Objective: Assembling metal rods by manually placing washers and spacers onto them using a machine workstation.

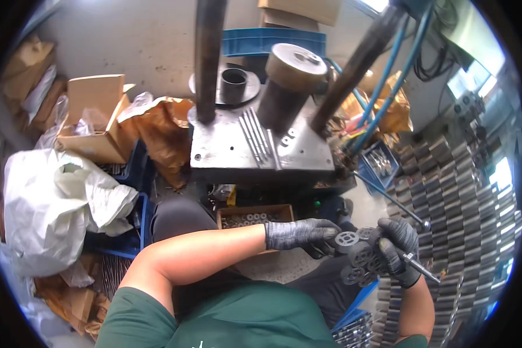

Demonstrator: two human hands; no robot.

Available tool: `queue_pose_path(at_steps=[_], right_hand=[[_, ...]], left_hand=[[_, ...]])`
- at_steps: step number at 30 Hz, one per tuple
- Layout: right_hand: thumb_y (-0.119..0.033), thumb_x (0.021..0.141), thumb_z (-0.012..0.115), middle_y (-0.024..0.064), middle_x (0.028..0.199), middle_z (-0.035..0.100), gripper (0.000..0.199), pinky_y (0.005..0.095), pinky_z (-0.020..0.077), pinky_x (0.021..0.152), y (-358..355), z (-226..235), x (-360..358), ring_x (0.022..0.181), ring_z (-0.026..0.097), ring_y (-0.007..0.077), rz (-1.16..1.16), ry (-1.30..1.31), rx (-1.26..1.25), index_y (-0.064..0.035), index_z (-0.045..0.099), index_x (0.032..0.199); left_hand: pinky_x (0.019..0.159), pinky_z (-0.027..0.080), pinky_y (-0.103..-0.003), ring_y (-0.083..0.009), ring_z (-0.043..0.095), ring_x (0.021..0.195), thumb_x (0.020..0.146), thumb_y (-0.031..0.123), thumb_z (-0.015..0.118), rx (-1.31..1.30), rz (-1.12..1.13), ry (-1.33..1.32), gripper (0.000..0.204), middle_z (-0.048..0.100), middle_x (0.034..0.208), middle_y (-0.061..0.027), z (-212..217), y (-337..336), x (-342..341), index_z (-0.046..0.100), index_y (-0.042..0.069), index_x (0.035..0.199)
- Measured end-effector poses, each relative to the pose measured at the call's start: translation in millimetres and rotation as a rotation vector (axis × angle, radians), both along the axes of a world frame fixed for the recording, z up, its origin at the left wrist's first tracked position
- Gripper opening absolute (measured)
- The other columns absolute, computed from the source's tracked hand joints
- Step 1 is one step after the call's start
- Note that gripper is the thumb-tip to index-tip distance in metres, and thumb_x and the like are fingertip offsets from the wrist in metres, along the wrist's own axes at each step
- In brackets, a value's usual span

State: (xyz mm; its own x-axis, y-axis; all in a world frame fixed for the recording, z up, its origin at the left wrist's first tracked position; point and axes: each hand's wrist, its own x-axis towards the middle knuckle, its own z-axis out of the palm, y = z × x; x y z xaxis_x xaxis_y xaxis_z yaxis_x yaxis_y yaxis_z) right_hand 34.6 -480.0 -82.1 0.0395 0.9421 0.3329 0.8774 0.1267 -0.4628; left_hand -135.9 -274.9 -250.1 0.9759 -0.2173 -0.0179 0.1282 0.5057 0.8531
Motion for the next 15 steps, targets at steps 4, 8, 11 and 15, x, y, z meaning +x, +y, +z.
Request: queue_pose_path(at_steps=[4,8,11,15], right_hand=[[-0.013,0.093,0.063,0.0125,0.093,0.067,0.034,0.0403,0.0513,0.08,105.4,-13.8,-41.7,0.085,0.064,0.026,0.151,0.233,-0.001,-0.0003,0.063,0.125],[-0.015,0.095,0.061,0.0146,0.097,0.069,0.032,0.0391,0.0519,0.086,187.8,-17.8,-76.0,0.092,0.065,0.0265,0.182,0.29,-0.006,0.005,0.065,0.12],[-0.016,0.096,0.062,0.0176,0.101,0.071,0.033,0.0382,0.0528,0.092,237.2,-30.9,-99.1,0.098,0.068,0.029,0.228,0.373,0.013,0.0062,0.067,0.119],[-0.017,0.099,0.063,0.0159,0.113,0.071,0.035,0.0349,0.0537,0.093,272.3,-35.7,-128.9,0.104,0.068,0.0232,0.238,0.391,0.016,0.0039,0.065,0.127]], left_hand=[[0.108,0.048,-0.039,-0.0202,0.055,0.128,0.084,0.053,0.081,-0.282,0.337,-0.244,0.094,0.053,0.144,-0.0085,25.5,22.3,-48.3,0.038,0.006,0.153],[0.112,0.045,-0.039,-0.0203,0.055,0.13,0.084,0.038,0.085,-0.462,0.724,-0.312,0.085,0.056,0.14,-0.0071,31.7,43.2,-84.8,0.041,0.008,0.15],[0.107,0.05,-0.041,-0.0214,0.059,0.126,0.087,0.035,0.082,-0.527,0.868,-0.33,0.073,0.059,0.136,-0.0076,31.0,61.0,-98.8,0.047,0.01,0.145],[0.099,0.055,-0.038,-0.0203,0.066,0.114,0.094,0.032,0.072,-0.516,1.056,-0.374,0.047,0.068,0.121,-0.0071,32.1,88.6,-113.4,0.061,0.007,0.132]])
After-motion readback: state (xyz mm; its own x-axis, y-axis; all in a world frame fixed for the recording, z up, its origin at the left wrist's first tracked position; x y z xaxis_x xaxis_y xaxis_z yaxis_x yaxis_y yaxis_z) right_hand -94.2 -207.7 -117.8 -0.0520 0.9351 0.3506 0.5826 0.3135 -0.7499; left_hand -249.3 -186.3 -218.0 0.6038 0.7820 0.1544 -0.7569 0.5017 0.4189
